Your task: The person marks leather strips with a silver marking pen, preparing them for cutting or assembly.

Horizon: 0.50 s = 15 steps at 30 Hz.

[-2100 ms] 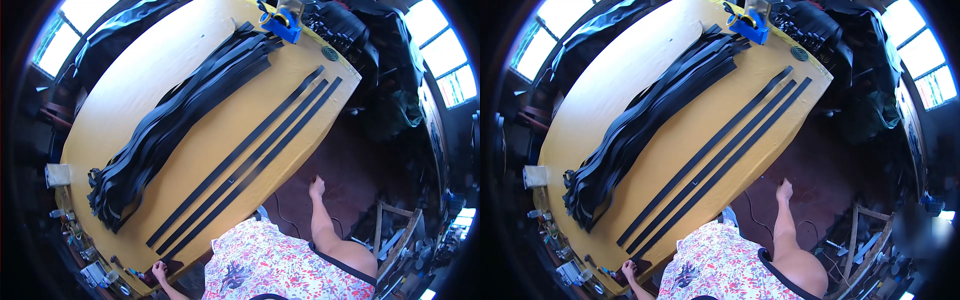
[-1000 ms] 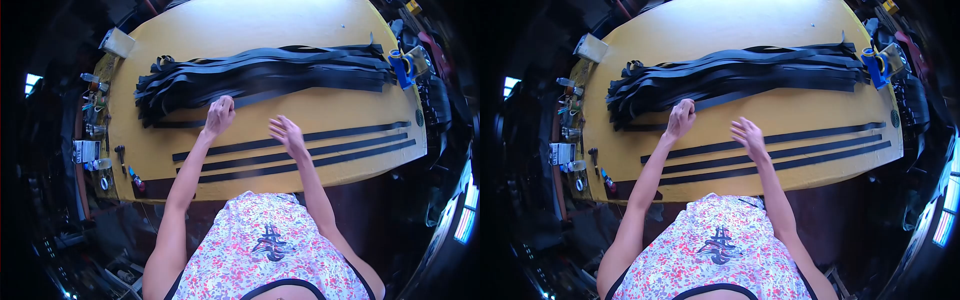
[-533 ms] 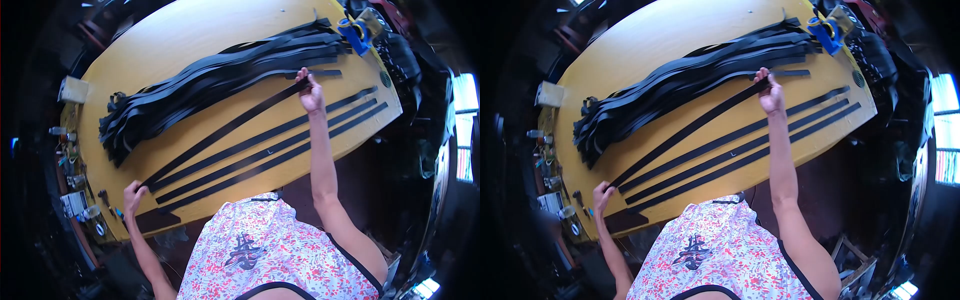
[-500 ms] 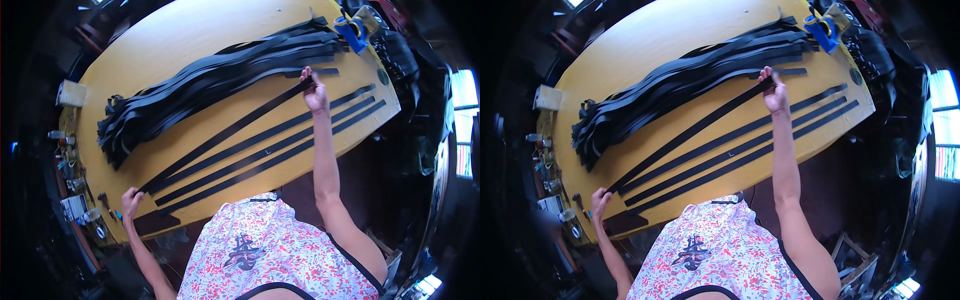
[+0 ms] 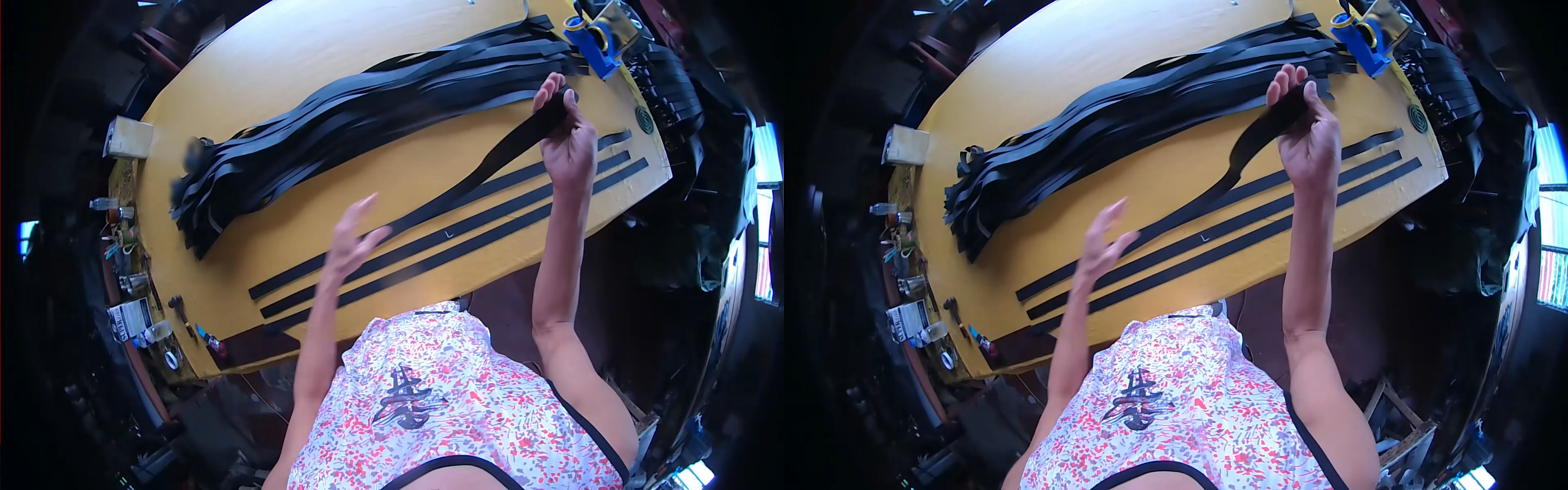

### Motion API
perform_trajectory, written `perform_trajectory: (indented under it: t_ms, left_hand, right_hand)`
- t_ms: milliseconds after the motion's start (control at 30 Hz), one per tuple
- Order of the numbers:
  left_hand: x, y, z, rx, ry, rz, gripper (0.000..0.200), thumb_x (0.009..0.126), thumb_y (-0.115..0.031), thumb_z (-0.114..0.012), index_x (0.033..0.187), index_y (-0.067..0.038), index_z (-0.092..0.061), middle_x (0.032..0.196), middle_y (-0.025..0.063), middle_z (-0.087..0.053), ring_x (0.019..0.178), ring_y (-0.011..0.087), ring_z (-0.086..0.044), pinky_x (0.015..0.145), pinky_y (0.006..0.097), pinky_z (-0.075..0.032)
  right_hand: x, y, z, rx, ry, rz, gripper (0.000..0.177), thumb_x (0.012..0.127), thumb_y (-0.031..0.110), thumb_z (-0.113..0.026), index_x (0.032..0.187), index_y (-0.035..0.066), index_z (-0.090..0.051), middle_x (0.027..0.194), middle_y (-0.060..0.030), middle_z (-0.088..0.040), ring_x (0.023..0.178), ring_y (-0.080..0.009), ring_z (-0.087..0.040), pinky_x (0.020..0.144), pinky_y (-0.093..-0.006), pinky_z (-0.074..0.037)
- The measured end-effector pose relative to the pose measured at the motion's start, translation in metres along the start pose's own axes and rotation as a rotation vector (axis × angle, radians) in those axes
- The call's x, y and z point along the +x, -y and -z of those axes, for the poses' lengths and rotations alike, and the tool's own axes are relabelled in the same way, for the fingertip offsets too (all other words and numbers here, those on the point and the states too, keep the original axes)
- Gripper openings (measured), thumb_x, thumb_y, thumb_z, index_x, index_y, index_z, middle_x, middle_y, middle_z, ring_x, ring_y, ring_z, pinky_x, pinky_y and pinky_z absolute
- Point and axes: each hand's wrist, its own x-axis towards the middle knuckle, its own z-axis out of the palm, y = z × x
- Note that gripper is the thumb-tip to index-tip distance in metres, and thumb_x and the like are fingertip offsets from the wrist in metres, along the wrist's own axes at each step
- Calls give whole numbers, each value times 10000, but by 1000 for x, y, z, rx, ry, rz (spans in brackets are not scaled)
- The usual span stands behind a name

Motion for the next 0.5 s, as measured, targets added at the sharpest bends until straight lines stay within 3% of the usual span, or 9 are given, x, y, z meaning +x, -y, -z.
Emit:
perform_trajectory:
  t_ms: [33, 133, 200, 233, 300, 367, 400, 500]
  left_hand:
    - [25, -9, -23, -38, 21, -115, 740, 770, -310, -734, 1398, -113, -394, 1406, 153, -425, 1270, 298, -432, 1042, 452, -367]
    - [77, -50, -63, -107, 24, -239, 810, 761, -349, -741, 1430, -127, -342, 1453, 139, -365, 1304, 298, -397, 1060, 449, -354]
    - [93, -66, -72, -103, 192, -325, 661, 778, -375, -731, 1316, -88, -477, 1290, 130, -532, 1192, 300, -498, 998, 429, -411]
    - [94, -69, -68, -101, 202, -329, 661, 778, -375, -731, 1316, -88, -477, 1290, 130, -532, 1192, 300, -498, 998, 429, -411]
    - [95, -70, -54, -60, 635, -175, 438, 838, -336, -684, 1141, -39, -574, 983, 96, -649, 931, 229, -604, 841, 367, -487]
    - [61, -68, -26, -219, 630, -59, 292, 869, -286, -660, 941, -9, -605, 733, 34, -614, 710, 121, -577, 665, 300, -486]
    - [37, -59, -10, -520, 606, 81, 227, 871, -227, -658, 873, -5, -614, 746, 36, -624, 697, 84, -585, 636, 249, -481]
    - [-23, -32, 64, -297, 489, 166, 130, 868, -123, -611, 844, 5, -603, 666, 49, -630, 602, 102, -595, 578, 257, -481]
  right_hand:
    - [-5, -3, -12, -38, -24, 40, 256, 1001, 135, -397, 1185, -30, -462, 1135, -163, -578, 1074, -259, -577, 982, -399, -485]
    - [-18, 3, -34, -6, 92, 10, 252, 992, 106, -405, 1187, -50, -443, 1167, -190, -563, 1123, -284, -562, 1056, -445, -425]
    - [-26, 14, -42, 31, 143, -17, 268, 985, 96, -419, 1209, -52, -420, 1188, -206, -554, 1144, -293, -559, 1089, -471, -381]
    - [-28, 22, -46, 33, 141, -6, 268, 985, 96, -419, 1209, -52, -420, 1188, -206, -554, 1144, -293, -559, 1089, -471, -381]
    - [-32, 43, -50, -104, 157, 23, 281, 985, 101, -424, 1221, -51, -413, 1207, -207, -551, 1147, -292, -559, 1093, -477, -373]
    - [-24, 81, -35, -342, 184, 120, 309, 998, 134, -395, 1237, -58, -427, 1239, -193, -549, 1171, -294, -541, 1083, -448, -392]
    - [-20, 104, -24, -366, 144, 154, 324, 1001, 135, -383, 1251, -66, -425, 1249, -192, -545, 1176, -293, -538, 1076, -433, -402]
    - [-10, 176, 19, -370, 187, 143, 362, 1008, 127, -353, 1290, -94, -407, 1271, -190, -536, 1187, -292, -527, 1052, -399, -433]
